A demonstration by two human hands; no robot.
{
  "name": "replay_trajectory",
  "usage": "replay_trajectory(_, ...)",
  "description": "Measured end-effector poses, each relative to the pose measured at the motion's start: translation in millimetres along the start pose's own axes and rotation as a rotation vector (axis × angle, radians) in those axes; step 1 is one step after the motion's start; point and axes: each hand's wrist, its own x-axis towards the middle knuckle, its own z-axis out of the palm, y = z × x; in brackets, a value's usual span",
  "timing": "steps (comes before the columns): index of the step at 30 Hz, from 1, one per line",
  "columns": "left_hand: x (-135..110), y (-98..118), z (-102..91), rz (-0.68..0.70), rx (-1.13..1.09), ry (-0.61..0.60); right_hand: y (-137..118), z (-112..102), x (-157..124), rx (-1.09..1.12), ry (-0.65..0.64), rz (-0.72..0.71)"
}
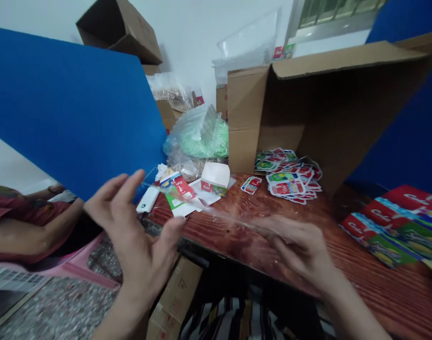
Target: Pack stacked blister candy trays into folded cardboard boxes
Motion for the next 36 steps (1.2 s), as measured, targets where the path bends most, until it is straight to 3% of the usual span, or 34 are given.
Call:
replay_trajectory(2,1,2,0.9,0.147,0.067,-0.131,-7,-29,-3,0.093,-0.079,0.172)
replay_trajectory(4,2,1,9.2,0.157,0.027,-0.283,-9,-53,-5,0.166,-0.165,0.327)
replay_trajectory(7,-3,-11,38.5,-0.062,-0.177,-0.471,-1,-81,-12,0.213,-0.333,0.509)
replay_trajectory(10,-20,-30,82.0,-0.319,-0.514,-0.94,15,-94,-25,0.165,-0.402,0.645)
replay_trajectory(11,-29,-36,97.3,-0.393,-0.635,-1.013,21,-95,-31,0.131,-0.386,0.667)
replay_trajectory(12,-40,-41,112.3,-0.45,-0.732,-1.009,27,-95,-37,0.086,-0.35,0.67)
replay_trajectory(15,-75,-54,150.1,-0.529,-0.827,-0.841,44,-86,-59,-0.155,-0.14,0.576)
replay_trajectory(19,-107,-59,173.0,-0.531,-0.792,-0.85,59,-67,-84,-0.53,0.172,0.325)
replay_trajectory(22,-105,-53,166.9,-0.389,-0.742,-1.041,58,-55,-93,-0.491,0.268,0.28)
replay_trajectory(25,-90,-40,147.2,-0.092,-0.622,-1.313,49,-49,-94,-0.23,0.258,0.307)
replay_trajectory(27,-79,-31,133.0,0.109,-0.461,-1.397,41,-48,-92,-0.091,0.227,0.292)
replay_trajectory(32,-72,-24,117.5,0.526,0.033,-1.445,24,-50,-98,-0.045,0.083,0.171)
replay_trajectory(36,-80,-35,119.5,0.651,0.205,-1.39,9,-41,-122,-0.152,0.098,0.207)
